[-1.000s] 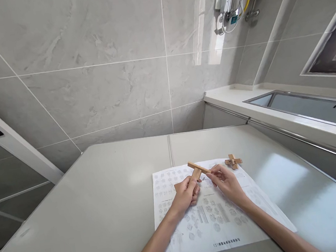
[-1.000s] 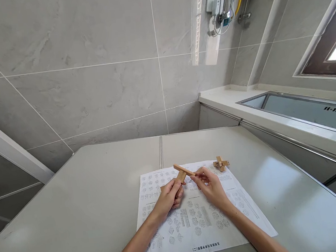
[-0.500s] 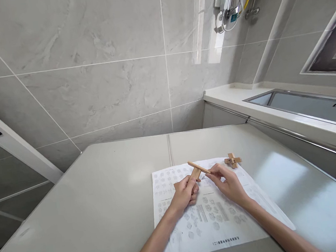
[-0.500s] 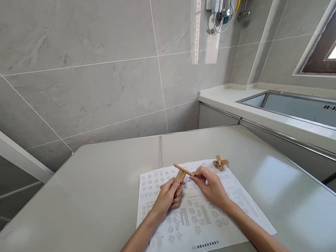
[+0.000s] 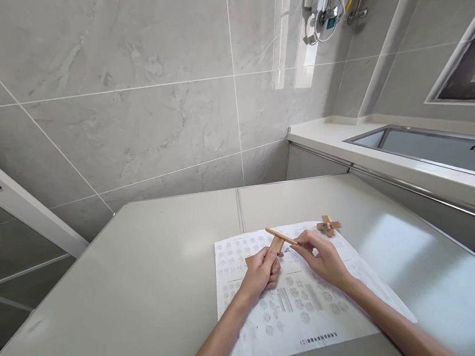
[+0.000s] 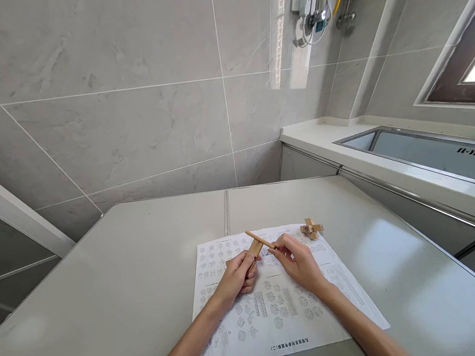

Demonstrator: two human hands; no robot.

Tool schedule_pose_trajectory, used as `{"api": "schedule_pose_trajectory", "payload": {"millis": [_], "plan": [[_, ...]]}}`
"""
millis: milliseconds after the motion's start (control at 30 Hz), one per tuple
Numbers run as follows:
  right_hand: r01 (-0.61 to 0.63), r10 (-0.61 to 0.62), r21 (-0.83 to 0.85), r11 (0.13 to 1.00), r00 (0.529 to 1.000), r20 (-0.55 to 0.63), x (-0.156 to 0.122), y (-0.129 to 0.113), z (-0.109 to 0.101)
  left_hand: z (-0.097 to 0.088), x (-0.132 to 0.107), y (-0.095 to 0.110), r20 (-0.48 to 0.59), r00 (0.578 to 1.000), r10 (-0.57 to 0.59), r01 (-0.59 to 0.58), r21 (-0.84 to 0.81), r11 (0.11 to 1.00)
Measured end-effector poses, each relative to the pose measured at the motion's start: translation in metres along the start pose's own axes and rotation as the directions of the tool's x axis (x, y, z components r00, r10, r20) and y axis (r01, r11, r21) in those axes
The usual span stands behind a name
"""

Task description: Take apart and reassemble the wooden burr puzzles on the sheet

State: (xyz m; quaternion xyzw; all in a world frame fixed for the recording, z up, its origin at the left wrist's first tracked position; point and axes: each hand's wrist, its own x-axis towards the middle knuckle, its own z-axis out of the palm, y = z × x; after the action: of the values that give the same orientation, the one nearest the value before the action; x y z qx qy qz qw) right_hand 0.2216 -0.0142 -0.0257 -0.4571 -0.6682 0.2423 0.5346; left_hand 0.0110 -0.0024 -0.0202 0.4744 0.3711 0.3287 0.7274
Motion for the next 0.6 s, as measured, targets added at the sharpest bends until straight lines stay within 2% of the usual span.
{"api": "schedule_pose_trajectory", "payload": {"millis": [333, 600], "plan": [[0.121, -0.117, -0.099, 0.988, 0.992, 0.049, -0.001, 0.0079, -0.0022, -0.0019, 0.0008, -0.0011, 0.016, 1.0, -0.005, 0.005, 0.0, 1.0], [0.144, -0.138, -0.142, 0.979, 0.989, 0.054, -0.0024, 0.0098, -0.0018, -0.0012, -0.0001, 0.0001, 0.011, 1.0, -0.014, 0.014, 0.007, 1.0]]}}
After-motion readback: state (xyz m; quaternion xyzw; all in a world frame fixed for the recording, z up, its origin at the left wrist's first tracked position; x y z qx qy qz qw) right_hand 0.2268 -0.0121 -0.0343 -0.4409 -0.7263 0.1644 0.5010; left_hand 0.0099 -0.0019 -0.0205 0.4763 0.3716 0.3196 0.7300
